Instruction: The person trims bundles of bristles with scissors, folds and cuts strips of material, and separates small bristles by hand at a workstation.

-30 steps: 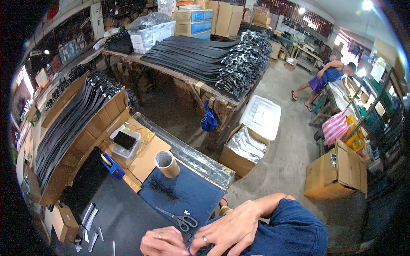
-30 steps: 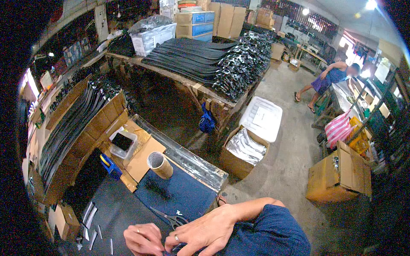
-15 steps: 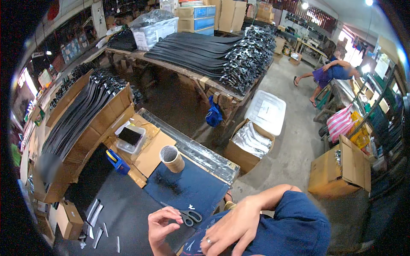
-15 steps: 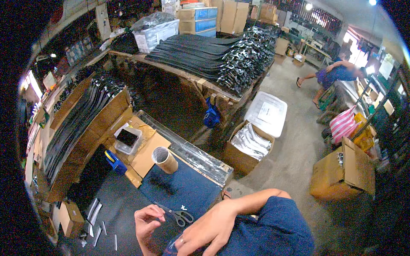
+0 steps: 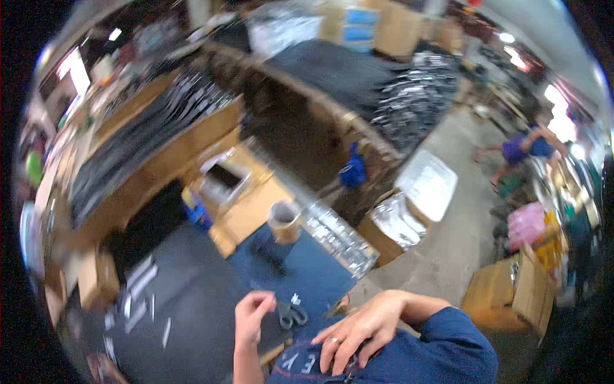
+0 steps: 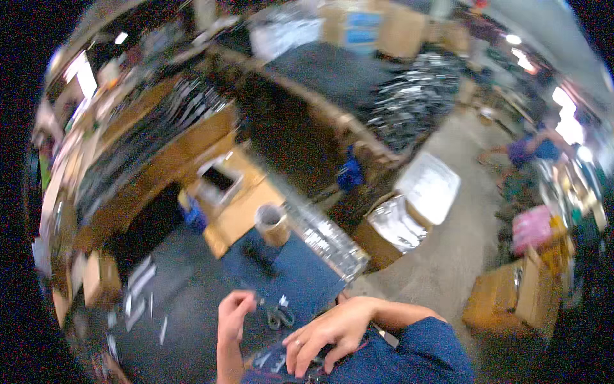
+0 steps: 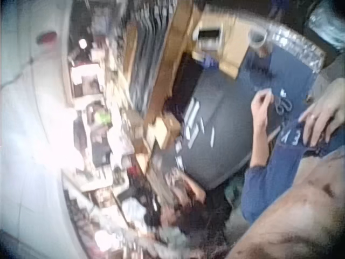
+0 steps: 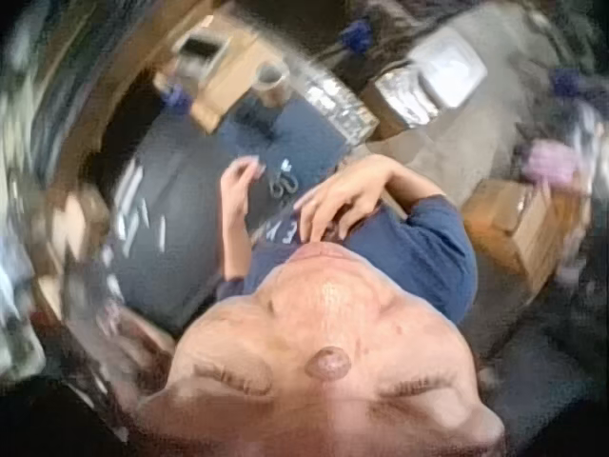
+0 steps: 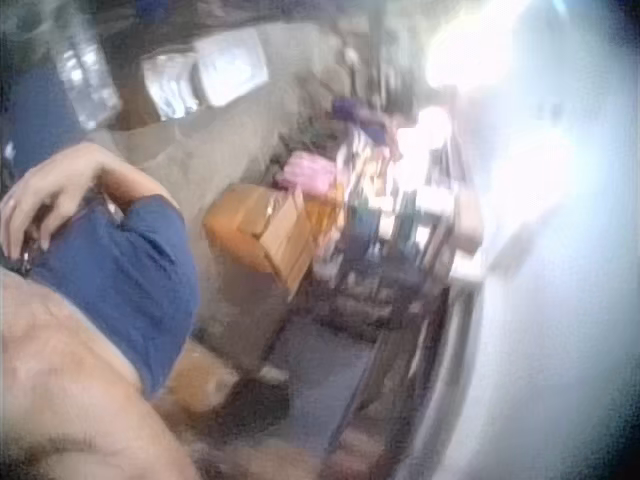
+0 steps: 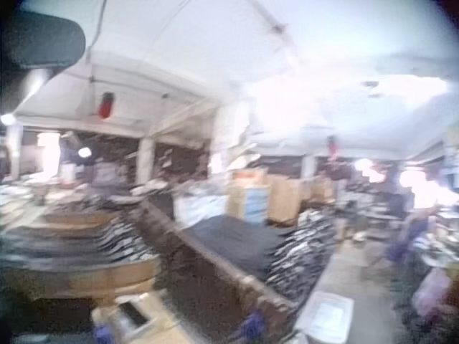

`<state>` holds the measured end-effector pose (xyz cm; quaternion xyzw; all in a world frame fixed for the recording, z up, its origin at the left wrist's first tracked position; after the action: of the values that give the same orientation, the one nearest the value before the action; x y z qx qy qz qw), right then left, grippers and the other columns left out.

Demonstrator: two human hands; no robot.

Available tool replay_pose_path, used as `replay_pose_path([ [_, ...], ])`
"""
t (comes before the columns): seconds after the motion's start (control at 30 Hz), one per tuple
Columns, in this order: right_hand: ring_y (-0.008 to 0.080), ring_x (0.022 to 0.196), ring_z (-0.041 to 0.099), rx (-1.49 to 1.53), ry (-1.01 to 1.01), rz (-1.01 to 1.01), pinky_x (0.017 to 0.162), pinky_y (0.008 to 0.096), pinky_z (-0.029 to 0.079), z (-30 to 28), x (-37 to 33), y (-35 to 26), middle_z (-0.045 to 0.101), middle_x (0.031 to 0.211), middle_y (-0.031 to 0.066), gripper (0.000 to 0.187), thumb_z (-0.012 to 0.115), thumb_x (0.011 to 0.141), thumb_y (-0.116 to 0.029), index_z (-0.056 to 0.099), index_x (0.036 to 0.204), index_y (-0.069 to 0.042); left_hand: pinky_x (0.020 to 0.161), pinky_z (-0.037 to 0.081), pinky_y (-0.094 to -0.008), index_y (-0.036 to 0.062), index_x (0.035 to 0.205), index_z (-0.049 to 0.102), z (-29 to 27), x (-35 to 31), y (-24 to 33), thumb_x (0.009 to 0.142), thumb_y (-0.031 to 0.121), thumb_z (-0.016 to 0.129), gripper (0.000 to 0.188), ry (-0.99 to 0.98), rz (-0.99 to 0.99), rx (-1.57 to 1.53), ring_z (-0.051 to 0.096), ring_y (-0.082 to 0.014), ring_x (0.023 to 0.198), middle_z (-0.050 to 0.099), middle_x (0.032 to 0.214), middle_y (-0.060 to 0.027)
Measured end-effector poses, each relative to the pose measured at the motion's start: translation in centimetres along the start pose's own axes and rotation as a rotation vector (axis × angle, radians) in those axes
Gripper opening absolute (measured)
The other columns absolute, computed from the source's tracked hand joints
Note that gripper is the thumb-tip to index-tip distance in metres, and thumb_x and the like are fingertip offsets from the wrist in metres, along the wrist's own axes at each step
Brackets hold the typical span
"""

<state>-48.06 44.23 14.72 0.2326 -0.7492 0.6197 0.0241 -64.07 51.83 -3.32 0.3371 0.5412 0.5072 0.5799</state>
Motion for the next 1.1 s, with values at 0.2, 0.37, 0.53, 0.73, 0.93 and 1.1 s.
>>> replay_pose_path([
  [0.2,0.0322,0.111,0.047,-0.01,-0.069,0.011,0.102,0.0467,0.029,-0.4,1.4,-0.1,0.049,0.117,0.0152,0.039,0.05,0.09,-0.014,0.044,0.125,0.001,0.07,0.046,-0.0223,-0.0001,0.095,0.064,0.5,-1.7,-2.6,0.083,0.016,0.067,0.02,-0.129,-0.039,-0.019,0.058,-0.0083,0.077,0.064,0.085,-0.0033],
  [0.37,0.0286,0.103,0.05,-0.156,-0.23,0.097,0.096,0.0437,0.034,-1.3,2.3,-2.4,0.051,0.109,0.0135,0.043,0.052,0.088,-0.013,0.044,0.128,0.001,0.064,0.042,-0.0191,0.0026,0.092,0.066,1.6,-2.5,-4.2,0.083,0.015,0.067,0.016,-0.184,-0.06,-0.025,0.052,-0.0031,0.071,0.062,0.081,0.0019],
  [0.53,0.0308,0.096,0.048,-0.244,-0.308,0.118,0.092,0.0408,0.034,1.1,3.8,0.0,0.047,0.104,0.0147,0.053,0.051,0.087,-0.015,0.034,0.135,0.0,0.075,0.046,-0.0237,0.0006,0.095,0.064,3.3,-3.2,-5.7,0.085,0.013,0.065,0.016,-0.284,-0.043,0.014,0.057,-0.0077,0.082,0.064,0.088,-0.0027],
  [0.73,0.0325,0.098,0.048,-0.264,-0.316,0.068,0.089,0.0418,0.036,1.0,3.7,-0.7,0.046,0.108,0.0159,0.05,0.051,0.086,-0.013,0.035,0.132,0.001,0.075,0.046,-0.0238,0.0024,0.097,0.065,5.7,-4.8,-6.1,0.083,0.016,0.066,0.019,-0.467,-0.071,0.126,0.056,-0.007,0.081,0.064,0.087,-0.0013],
  [0.93,0.0329,0.098,0.047,-0.066,-0.252,0.139,0.087,0.0408,0.038,1.3,3.9,0.7,0.047,0.106,0.0165,0.038,0.055,0.079,-0.008,0.044,0.115,0.0,0.079,0.046,-0.0261,0.0015,0.097,0.065,7.9,-5.1,-4.9,0.085,0.02,0.065,0.022,-0.619,-0.039,0.159,0.057,-0.0096,0.085,0.065,0.089,-0.0045],
  [1.1,0.0308,0.098,0.049,0.029,-0.134,0.159,0.088,0.0396,0.037,1.0,3.1,2.3,0.053,0.103,0.0137,0.024,0.055,0.083,-0.004,0.053,0.106,-0.001,0.08,0.046,-0.0261,0.0003,0.096,0.065,7.4,-4.3,-5.8,0.085,0.016,0.064,0.02,-0.537,-0.052,0.17,0.058,-0.01,0.087,0.066,0.09,-0.0049],
])
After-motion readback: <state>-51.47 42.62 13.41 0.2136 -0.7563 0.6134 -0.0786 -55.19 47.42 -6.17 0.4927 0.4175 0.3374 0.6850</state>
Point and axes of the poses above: each hand's wrist, its own x-axis towards the middle knuckle, its own z-axis out of the palm, y = z × x, the point moved 10 cm from there along x, towards the middle knuckle
